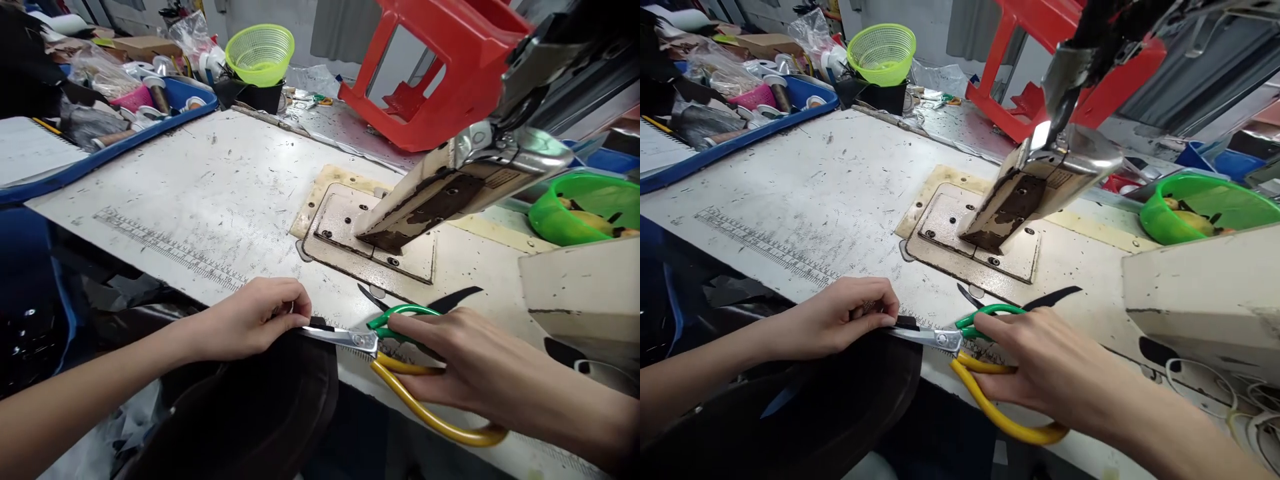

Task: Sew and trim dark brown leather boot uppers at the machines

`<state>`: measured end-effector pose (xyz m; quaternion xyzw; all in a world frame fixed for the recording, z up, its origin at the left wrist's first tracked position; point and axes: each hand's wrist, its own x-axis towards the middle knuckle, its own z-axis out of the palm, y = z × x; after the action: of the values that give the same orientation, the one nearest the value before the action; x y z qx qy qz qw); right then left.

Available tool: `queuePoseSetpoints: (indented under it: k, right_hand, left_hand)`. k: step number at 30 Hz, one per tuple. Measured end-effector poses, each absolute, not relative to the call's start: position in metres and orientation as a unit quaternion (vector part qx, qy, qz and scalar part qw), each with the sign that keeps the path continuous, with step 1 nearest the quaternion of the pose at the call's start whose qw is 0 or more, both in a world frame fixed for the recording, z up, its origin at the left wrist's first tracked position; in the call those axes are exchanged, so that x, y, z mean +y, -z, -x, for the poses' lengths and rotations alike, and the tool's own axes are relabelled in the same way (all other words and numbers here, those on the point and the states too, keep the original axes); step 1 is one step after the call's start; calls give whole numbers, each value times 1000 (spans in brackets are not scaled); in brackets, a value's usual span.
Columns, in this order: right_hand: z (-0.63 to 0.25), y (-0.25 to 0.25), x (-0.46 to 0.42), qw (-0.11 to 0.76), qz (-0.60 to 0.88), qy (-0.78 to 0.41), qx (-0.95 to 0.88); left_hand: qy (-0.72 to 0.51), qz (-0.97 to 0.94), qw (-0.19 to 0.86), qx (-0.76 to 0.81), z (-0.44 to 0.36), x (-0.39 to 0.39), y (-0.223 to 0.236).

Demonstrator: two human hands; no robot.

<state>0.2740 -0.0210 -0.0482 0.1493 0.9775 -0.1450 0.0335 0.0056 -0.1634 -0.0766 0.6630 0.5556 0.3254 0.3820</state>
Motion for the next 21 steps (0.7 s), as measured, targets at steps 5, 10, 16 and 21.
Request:
queuePoseSetpoints:
  k: [5,10,16,21]
  right_hand:
    - [-261,47,-22,97,-96,131,982]
    - [-252,45,-26,112,-85,71,988]
    - [-240,45,-31,56,-61,30,996]
    - [-225,44,-32,47,-17,14,999]
  left_hand:
    - [-372,-597,436,562,-1,-163,75]
    - [-411,-570,467,537,2,-164,74]
    - [-474,-539,460,523,0,-160,75]
    - [-524,-518,428,523,1,-159,76]
